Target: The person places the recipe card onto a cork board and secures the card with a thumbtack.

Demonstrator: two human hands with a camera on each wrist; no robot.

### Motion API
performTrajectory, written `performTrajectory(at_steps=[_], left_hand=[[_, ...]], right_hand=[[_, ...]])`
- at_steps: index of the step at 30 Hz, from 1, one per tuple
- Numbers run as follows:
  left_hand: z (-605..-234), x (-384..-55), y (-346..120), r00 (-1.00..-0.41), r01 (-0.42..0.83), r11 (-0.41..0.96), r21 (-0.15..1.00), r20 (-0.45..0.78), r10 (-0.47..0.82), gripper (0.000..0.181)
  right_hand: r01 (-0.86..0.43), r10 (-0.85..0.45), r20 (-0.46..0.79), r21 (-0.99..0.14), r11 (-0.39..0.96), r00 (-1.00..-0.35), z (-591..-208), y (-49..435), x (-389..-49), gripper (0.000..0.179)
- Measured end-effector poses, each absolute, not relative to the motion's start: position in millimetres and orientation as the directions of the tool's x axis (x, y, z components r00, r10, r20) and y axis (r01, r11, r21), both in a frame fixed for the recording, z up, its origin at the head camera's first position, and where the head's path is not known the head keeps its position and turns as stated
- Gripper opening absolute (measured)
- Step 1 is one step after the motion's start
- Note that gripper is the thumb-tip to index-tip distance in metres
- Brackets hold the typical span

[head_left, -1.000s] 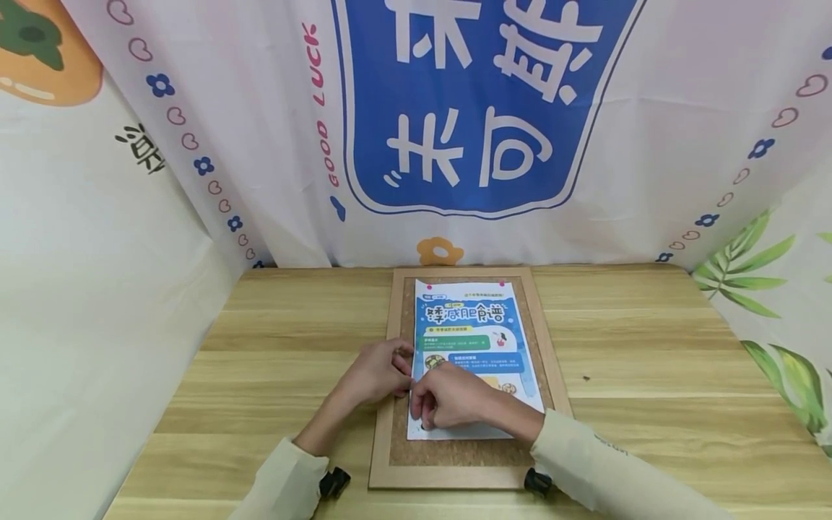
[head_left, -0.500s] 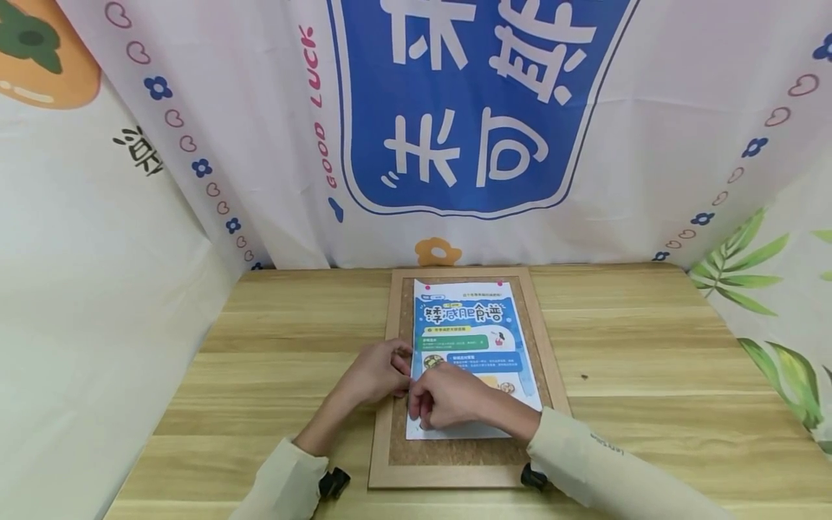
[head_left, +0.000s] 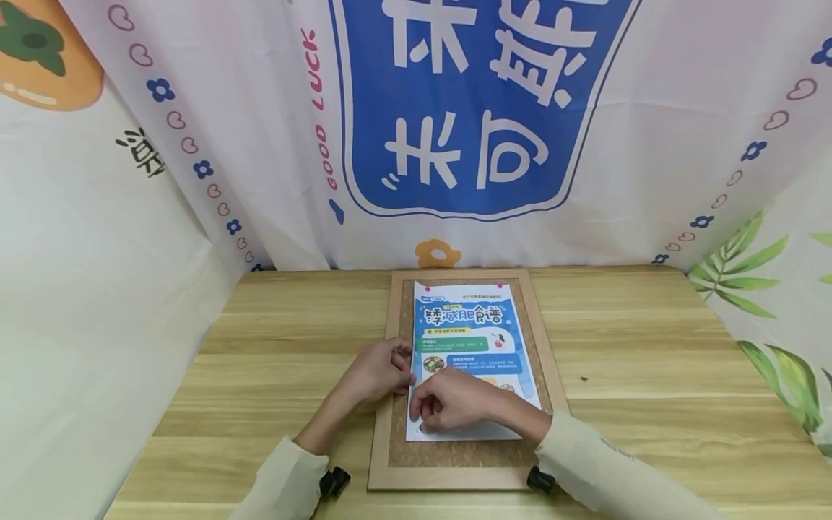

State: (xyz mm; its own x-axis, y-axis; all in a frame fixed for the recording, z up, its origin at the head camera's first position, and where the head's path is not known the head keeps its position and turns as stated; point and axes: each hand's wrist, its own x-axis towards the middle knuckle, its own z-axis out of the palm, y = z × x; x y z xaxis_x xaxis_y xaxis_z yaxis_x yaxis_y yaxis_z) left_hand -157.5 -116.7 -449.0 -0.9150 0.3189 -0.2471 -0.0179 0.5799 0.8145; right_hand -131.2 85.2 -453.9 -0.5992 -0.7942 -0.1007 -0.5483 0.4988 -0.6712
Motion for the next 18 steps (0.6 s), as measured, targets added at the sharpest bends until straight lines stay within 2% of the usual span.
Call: performTrajectory(at_steps=[8, 18], left_hand=[[-451, -158, -115, -0.928, -0.014, 0.576, 0.817, -0.226, 0.297, 0.045], [-451, -159, -113, -0.938, -0.03, 0.557, 0.83, -0.216, 0.272, 0.045]], right_hand=[[-0.49, -0.776, -0.119, -0.714, 0.5, -0.619, -449, 100, -124, 0.011], [-0.38, -0.709, -0.138, -0.765, 0.52, -0.692, -447, 140, -121, 0.011]])
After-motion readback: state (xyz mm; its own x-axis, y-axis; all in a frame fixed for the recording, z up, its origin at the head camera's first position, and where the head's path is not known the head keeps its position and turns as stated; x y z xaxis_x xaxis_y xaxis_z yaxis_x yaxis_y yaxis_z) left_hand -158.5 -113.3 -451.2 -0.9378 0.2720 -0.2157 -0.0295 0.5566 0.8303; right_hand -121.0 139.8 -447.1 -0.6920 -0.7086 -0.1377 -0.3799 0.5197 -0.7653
